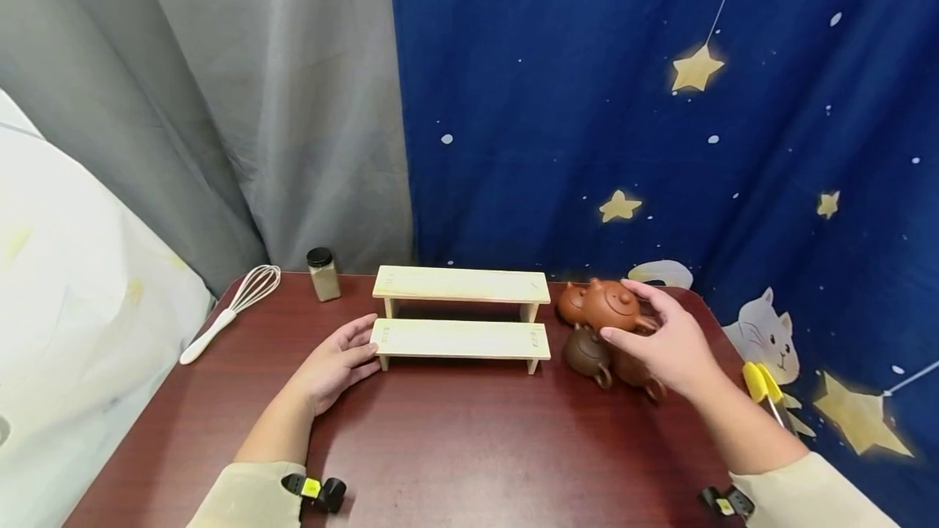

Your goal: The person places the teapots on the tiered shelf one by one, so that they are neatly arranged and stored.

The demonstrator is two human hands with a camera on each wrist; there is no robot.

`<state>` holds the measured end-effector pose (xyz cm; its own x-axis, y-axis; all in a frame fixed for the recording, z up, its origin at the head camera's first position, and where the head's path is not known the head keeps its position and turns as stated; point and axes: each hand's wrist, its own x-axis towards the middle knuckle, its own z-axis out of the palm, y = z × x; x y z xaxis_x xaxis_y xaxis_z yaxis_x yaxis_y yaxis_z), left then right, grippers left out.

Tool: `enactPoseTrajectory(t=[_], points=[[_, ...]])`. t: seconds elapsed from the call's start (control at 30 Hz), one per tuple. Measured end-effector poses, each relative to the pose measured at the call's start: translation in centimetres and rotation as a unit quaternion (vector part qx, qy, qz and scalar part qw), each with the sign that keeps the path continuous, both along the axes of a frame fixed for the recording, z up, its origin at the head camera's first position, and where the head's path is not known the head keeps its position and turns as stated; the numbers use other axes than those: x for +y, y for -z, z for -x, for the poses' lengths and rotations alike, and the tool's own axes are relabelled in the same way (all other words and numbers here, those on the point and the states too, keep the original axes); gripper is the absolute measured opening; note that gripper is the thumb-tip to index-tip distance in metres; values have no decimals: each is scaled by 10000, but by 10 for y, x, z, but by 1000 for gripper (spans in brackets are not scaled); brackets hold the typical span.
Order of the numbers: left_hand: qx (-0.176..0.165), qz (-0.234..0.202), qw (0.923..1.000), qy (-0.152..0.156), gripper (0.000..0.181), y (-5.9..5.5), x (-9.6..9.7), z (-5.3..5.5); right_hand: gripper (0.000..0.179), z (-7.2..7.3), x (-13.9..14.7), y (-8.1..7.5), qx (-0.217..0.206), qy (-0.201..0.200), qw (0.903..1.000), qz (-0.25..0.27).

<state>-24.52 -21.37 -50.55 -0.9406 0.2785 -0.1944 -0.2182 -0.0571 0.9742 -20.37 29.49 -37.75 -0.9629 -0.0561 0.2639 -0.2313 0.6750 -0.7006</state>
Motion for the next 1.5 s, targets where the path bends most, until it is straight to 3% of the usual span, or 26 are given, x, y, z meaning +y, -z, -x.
enactPoseTrajectory(t=[0.2,0.5,0.77,0.93,1.5], points=[[-4,8,10000,12,71,1,0,2,82,9,-46,-4,-70,-614,9967,528],[5,24,10000,23,72,2,4,2,83,31,-99,-4,-270,-1028,9911,800],[26,22,10000,51,72,3,3,3,82,53,-138,-7,-448,-1149,9862,1105],[94,31,9999,66,73,4,0,2,81,67,-165,-7,-338,-1217,9873,967],[119,53,9998,115,73,4,0,2,83,114,-236,14,-568,-1315,9872,698]])
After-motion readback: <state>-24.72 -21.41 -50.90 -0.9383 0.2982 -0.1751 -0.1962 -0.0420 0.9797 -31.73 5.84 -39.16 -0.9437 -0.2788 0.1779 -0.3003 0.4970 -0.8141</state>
